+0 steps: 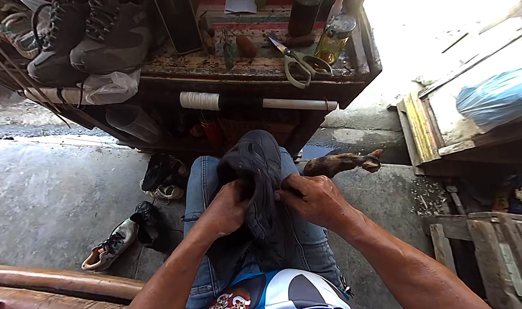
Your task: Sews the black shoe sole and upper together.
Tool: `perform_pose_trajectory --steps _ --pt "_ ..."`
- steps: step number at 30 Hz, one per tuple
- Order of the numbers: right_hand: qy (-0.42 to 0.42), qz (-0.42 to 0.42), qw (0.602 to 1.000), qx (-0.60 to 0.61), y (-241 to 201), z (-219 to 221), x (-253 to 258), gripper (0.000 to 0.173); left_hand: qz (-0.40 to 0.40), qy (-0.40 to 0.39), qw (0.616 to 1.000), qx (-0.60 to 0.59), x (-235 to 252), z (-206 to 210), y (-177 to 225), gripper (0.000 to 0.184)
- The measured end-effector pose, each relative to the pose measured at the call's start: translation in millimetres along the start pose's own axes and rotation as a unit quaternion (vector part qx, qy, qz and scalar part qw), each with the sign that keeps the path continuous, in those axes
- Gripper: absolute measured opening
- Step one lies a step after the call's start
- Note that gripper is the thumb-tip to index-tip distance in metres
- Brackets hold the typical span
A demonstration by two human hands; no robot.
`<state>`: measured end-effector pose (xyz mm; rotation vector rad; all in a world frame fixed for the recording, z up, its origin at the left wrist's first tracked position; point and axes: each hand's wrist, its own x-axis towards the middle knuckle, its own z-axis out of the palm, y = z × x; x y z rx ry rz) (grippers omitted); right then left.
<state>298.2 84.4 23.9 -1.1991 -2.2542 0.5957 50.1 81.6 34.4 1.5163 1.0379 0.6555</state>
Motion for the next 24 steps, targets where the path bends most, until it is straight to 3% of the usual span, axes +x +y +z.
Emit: perform_pose_trajectory --steps 8,14,18,22,24 --pt "0.139 0.064 0.985 -0.077 26.4 -12.9 -13.9 0.046 0.040 0.067 0.996 0.047 -1.7 10.0 3.1 0.013" --pt "0.178 0.127 0.970 -0.109 46.9 -43.2 -19.6 0.042 0.070 0.081 0.994 -0.019 -3.2 7.7 -4.0 0.014" --pt "0.106 0.124 0.979 0.126 33.1 -36.0 -18.6 0.028 0.064 0.093 0.992 -0.054 -11.3 -3.9 -2.5 0.012" --pt "-0.033 0.111 0.914 0.389 2.9 -26.6 -12.2 0.033 0.072 0.068 0.994 0.051 -27.1 -23.7 -7.0 0.011" --pt "-0.107 0.078 0.881 0.454 -7.1 -19.0 -6.8 0.031 0.084 0.057 0.992 0.081 -33.0 -28.8 -7.0 0.013"
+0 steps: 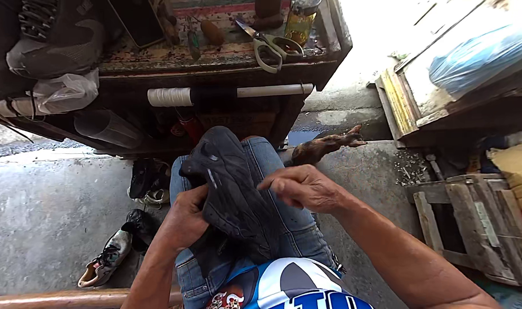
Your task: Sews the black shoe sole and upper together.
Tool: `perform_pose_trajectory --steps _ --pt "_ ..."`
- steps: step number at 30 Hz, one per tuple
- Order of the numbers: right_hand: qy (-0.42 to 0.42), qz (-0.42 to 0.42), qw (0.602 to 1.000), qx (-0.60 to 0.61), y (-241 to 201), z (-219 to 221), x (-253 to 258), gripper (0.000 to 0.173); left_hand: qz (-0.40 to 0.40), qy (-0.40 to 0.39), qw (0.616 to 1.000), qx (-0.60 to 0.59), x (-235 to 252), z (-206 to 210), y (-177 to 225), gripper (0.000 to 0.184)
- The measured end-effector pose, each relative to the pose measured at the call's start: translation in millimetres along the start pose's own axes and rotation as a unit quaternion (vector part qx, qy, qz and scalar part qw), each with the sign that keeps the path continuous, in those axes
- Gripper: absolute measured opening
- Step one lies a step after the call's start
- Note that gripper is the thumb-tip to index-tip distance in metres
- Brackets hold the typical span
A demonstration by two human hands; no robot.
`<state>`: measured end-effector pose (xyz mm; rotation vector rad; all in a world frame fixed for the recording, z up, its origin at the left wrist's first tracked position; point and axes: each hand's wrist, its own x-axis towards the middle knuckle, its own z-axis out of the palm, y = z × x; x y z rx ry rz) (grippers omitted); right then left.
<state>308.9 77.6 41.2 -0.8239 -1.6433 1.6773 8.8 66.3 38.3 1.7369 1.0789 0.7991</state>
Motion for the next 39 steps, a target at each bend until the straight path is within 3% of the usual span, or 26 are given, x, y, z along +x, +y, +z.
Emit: perform_pose_trajectory --steps 2,5,7,10,13,15,20,24,28,33,37,39 --pt "-0.098 -0.012 0.995 -0.030 -1.0 3.9 5.0 0.033 -0.003 -0.001 1.000 -0.010 -2.8 -2.9 -0.2 0.017" --pt "-0.150 0.010 0.955 -0.257 -9.2 -2.3 2.5 0.042 -0.005 0.004 0.999 -0.042 -4.8 -5.0 -4.3 0.019" --pt "-0.073 0.055 0.925 -0.369 -16.5 -8.5 -5.3 0.049 -0.001 0.001 0.997 -0.071 -4.9 -5.5 -9.3 0.023" --pt "0.113 -0.010 0.897 -0.427 -13.4 -5.2 -3.6 0.050 0.007 -0.009 0.994 -0.105 -3.2 -6.1 -17.9 0.025" --pt "0.190 -0.057 0.853 -0.483 -0.5 8.1 5.1 0.037 0.024 -0.016 0.991 -0.127 -5.9 -10.8 -20.9 0.023" --pt "0.159 -0.038 0.869 -0.467 4.9 12.9 8.3 0.019 0.029 -0.013 0.990 -0.139 -11.1 -13.6 -23.2 0.023" --pt "0.072 0.004 0.923 -0.379 18.6 18.7 5.8 0.020 0.030 0.029 0.988 -0.146 -15.9 -10.7 -20.8 0.023" --pt "0.040 0.008 0.992 -0.116 -6.3 -12.8 -12.3 0.013 0.042 0.074 0.996 0.021 -15.7 -6.8 -10.7 0.026" --pt "0.079 -0.046 0.991 0.098 -41.6 -60.9 -45.9 0.016 0.026 0.096 0.989 0.106 -15.7 -8.4 -13.4 0.025" --pt "0.235 -0.108 0.965 0.052 -74.3 -117.6 -84.9 0.017 -0.001 0.104 0.984 0.143 -14.5 -5.0 -18.3 0.024" --pt "0.330 -0.107 0.938 0.012 -79.2 -151.6 -105.1 0.024 -0.014 0.106 0.978 0.181 -13.9 -2.7 -18.5 0.025" --pt "0.379 -0.061 0.920 -0.081 -78.0 -157.4 -107.0 0.022 -0.022 0.106 0.974 0.199 -14.3 -2.0 -18.1 0.025"
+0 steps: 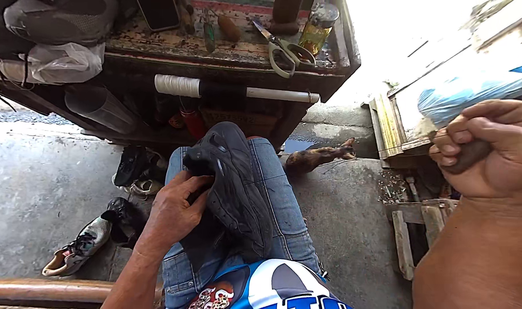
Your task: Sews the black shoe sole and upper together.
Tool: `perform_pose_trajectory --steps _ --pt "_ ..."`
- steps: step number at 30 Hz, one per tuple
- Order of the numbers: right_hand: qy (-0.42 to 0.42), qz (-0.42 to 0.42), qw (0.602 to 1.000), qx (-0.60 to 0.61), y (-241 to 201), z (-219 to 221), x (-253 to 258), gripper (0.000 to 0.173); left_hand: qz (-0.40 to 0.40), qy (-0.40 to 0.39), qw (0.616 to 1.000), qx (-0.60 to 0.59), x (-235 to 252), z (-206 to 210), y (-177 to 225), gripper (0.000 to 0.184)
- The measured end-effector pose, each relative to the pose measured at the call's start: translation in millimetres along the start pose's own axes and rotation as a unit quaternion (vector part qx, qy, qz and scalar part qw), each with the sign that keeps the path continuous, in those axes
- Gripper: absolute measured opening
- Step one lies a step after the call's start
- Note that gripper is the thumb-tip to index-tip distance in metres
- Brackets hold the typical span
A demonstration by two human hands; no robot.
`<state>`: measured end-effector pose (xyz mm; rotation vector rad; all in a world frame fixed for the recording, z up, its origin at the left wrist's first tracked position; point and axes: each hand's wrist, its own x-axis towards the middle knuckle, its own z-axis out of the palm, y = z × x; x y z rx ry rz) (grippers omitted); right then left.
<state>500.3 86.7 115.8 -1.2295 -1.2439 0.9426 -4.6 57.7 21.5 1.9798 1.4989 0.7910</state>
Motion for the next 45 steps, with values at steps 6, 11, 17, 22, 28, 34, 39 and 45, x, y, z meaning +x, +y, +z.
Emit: perform_pose_trajectory --steps 6,11,17,22,28,34,39,45 --pt "-0.068 -0.009 0.910 -0.409 30.4 65.7 -1.0 0.024 -0.025 -0.029 0.997 0.069 2.8 2.4 6.8 0.022" --pt "-0.276 -0.025 0.924 -0.263 42.6 200.9 -35.9 0.048 -0.007 0.050 0.988 0.149 4.8 -22.4 -7.2 0.049" --pt "-0.310 -0.157 0.880 -0.324 50.9 226.7 -33.9 0.042 -0.139 0.207 0.968 0.015 -1.9 -83.5 -59.2 0.038" --pt "-0.327 -0.144 0.887 -0.294 53.2 225.1 -37.0 0.036 -0.014 0.082 0.843 -0.531 0.7 -69.0 -37.7 0.036" --pt "-0.381 -0.082 0.864 -0.319 46.6 225.0 -29.6 0.035 -0.018 0.071 0.768 -0.636 10.4 -59.6 -23.1 0.043" --pt "-0.409 -0.045 0.879 -0.243 59.4 230.0 -20.4 0.037 -0.168 0.171 0.801 -0.549 18.8 -57.7 -60.9 0.052" --pt "-0.420 -0.037 0.873 -0.244 62.0 235.0 -18.5 0.035 -0.221 0.197 0.807 -0.512 26.3 -65.4 -93.7 0.050" --pt "-0.388 -0.042 0.890 -0.238 59.3 226.4 -24.0 0.035 -0.184 0.011 0.889 -0.419 17.5 -57.5 -32.2 0.052"
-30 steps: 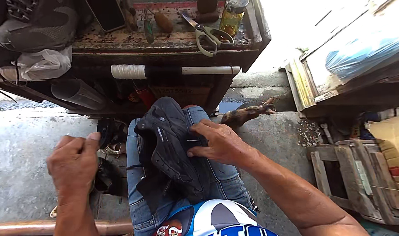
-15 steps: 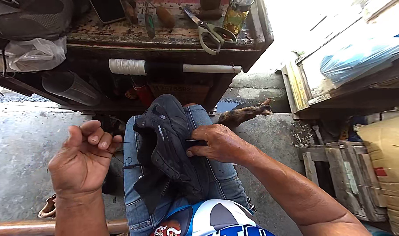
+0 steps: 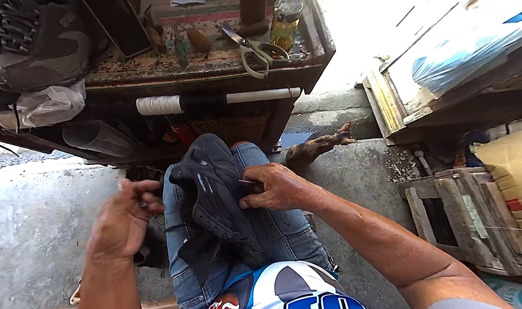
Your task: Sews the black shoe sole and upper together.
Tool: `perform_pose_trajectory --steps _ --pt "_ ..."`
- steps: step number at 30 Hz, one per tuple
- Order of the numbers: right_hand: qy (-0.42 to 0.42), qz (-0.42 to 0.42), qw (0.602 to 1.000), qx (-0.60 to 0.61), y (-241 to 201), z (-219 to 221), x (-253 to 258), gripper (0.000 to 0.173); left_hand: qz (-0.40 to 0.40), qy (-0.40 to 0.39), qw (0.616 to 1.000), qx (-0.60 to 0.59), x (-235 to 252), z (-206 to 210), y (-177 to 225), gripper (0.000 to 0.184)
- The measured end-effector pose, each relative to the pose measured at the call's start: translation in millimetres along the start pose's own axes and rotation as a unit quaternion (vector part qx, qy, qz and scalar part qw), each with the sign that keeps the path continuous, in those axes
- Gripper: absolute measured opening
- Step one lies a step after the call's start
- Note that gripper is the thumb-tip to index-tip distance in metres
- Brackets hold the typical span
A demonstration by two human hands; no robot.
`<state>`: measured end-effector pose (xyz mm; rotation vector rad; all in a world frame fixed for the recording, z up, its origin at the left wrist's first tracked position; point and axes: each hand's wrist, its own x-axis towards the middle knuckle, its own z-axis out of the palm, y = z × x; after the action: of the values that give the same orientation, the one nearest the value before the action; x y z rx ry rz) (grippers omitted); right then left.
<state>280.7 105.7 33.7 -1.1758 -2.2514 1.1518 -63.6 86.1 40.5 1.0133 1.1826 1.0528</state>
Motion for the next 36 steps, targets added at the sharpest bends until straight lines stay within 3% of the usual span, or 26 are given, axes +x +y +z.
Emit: perform_pose_trajectory --steps 4,7,12,16,36 --pt "0.026 0.013 0.998 0.052 -3.5 -1.3 -11.2 0.034 -0.020 -0.072 0.993 0.087 -15.8 74.2 5.8 0.069" --pt "0.051 -0.007 0.996 0.075 0.7 -3.4 -26.3 0.031 -0.005 -0.061 0.995 0.076 -16.1 100.0 -3.1 0.038" --pt "0.101 -0.084 0.991 0.035 4.0 2.5 -42.4 0.036 0.000 -0.108 0.993 -0.045 -18.5 84.2 -15.0 0.023" --pt "0.128 -0.130 0.983 0.010 5.0 17.7 -35.5 0.032 -0.001 -0.104 0.993 -0.061 -20.6 80.6 -16.8 0.020" --pt "0.134 -0.141 0.980 -0.040 5.2 24.5 -28.3 0.029 0.002 -0.111 0.993 -0.041 -19.6 80.6 -18.0 0.018"
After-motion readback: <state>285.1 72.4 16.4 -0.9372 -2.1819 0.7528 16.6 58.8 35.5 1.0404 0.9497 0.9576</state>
